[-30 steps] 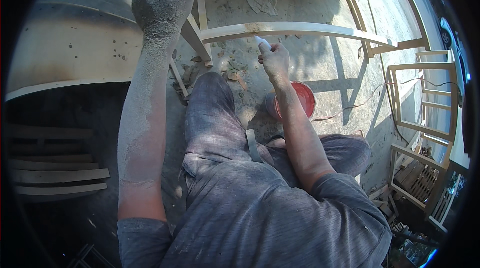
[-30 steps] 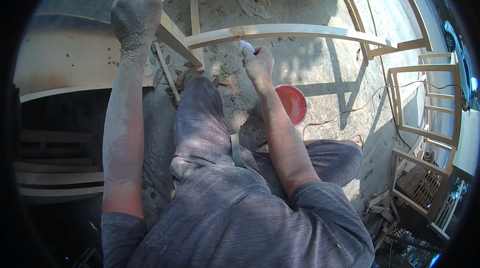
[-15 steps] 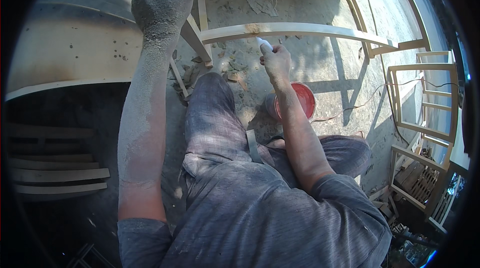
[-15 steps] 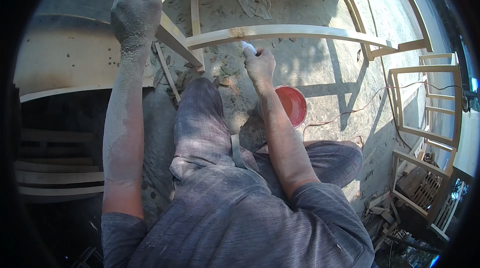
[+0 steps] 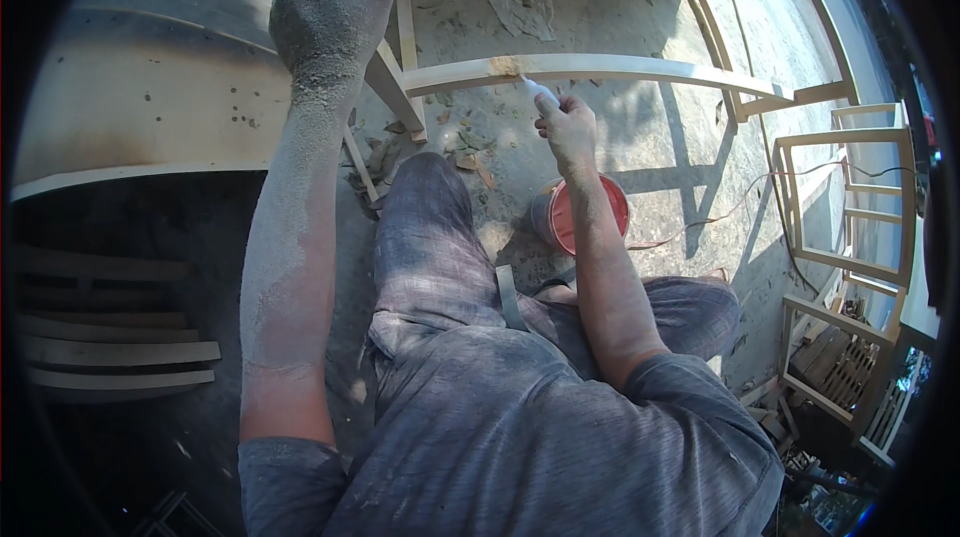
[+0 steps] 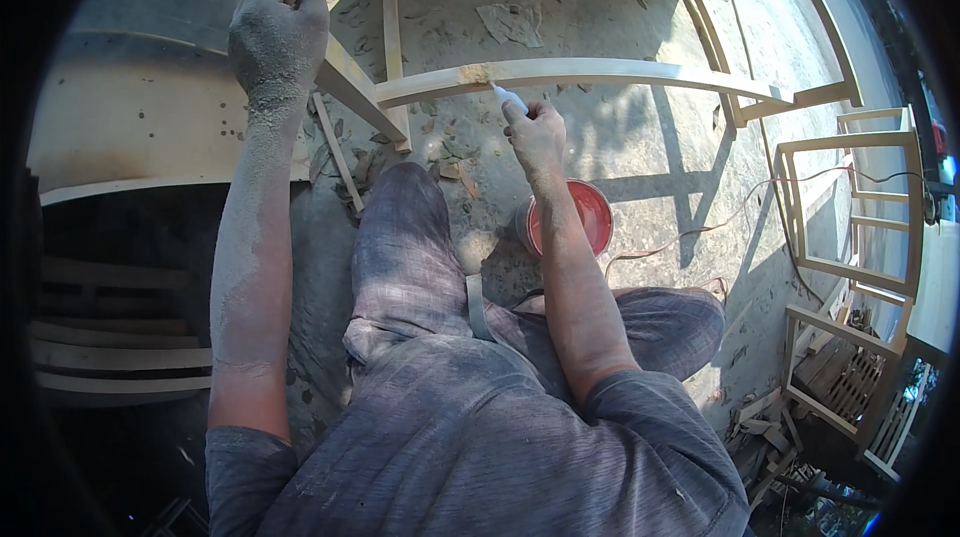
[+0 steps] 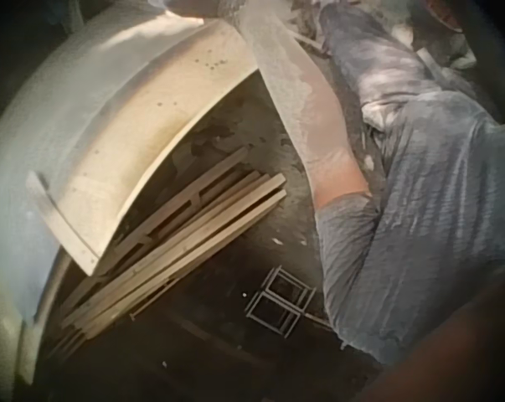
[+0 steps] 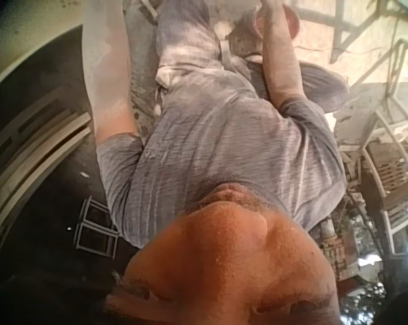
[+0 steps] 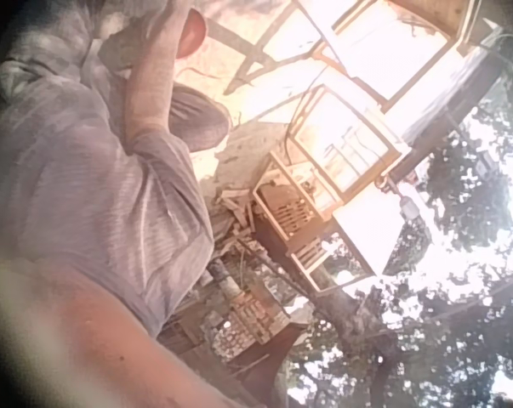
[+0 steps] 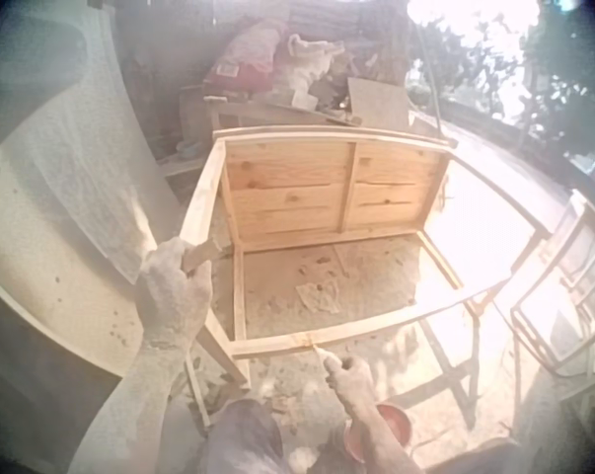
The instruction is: Assembling a wooden furniture frame by applying adhesive to joints and then sanding the surfaces with a power sander.
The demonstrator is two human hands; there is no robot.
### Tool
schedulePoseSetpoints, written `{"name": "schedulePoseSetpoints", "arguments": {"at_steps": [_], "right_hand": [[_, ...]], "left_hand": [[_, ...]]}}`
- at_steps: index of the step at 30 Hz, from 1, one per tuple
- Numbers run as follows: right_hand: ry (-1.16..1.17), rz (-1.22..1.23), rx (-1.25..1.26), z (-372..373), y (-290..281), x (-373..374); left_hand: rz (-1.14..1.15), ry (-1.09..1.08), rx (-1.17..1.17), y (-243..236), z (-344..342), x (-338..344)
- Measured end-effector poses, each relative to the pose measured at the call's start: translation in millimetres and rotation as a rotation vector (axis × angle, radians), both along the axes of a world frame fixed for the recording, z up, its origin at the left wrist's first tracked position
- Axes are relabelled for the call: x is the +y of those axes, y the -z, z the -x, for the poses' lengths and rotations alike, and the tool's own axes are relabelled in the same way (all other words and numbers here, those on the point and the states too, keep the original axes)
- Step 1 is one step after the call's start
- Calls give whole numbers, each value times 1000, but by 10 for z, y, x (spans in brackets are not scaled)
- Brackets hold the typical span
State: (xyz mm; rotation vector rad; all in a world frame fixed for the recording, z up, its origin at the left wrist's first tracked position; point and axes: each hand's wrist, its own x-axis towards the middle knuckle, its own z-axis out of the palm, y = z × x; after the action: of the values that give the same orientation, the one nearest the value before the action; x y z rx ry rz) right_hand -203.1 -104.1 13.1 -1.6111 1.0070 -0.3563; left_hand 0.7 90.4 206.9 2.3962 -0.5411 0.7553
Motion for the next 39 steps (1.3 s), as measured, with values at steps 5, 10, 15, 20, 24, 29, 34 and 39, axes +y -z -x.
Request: {"name": "schedulePoseSetpoints", "arguments": {"at_steps": [5,10,15,20,24,29,34,39], "right_hand": [[-46,134,55,-13,-63,73],[-26,207,81,-62,-132,148],[-10,188,95,-83,-245,215],[-27,186,97,-63,-132,137],[47,27,-21,-40,-227,-6],[102,-236,-401,-86,-109,-500],[1,-120,-474,-356,-191,-973],[-23,661,47,-595,-233,-1346]], "left_hand": [[-4,14,-52,18,-7,5],[-2,11,-20,-10,15,1],[7,17,-9,-14,28,18],[-5,5,12,-19,46,6],[-23,35,-50,-65,63,2],[-14,53,-62,10,-13,0],[-31,28,37,-137,64,10],[-183,-20,140,-209,63,-26]]}}
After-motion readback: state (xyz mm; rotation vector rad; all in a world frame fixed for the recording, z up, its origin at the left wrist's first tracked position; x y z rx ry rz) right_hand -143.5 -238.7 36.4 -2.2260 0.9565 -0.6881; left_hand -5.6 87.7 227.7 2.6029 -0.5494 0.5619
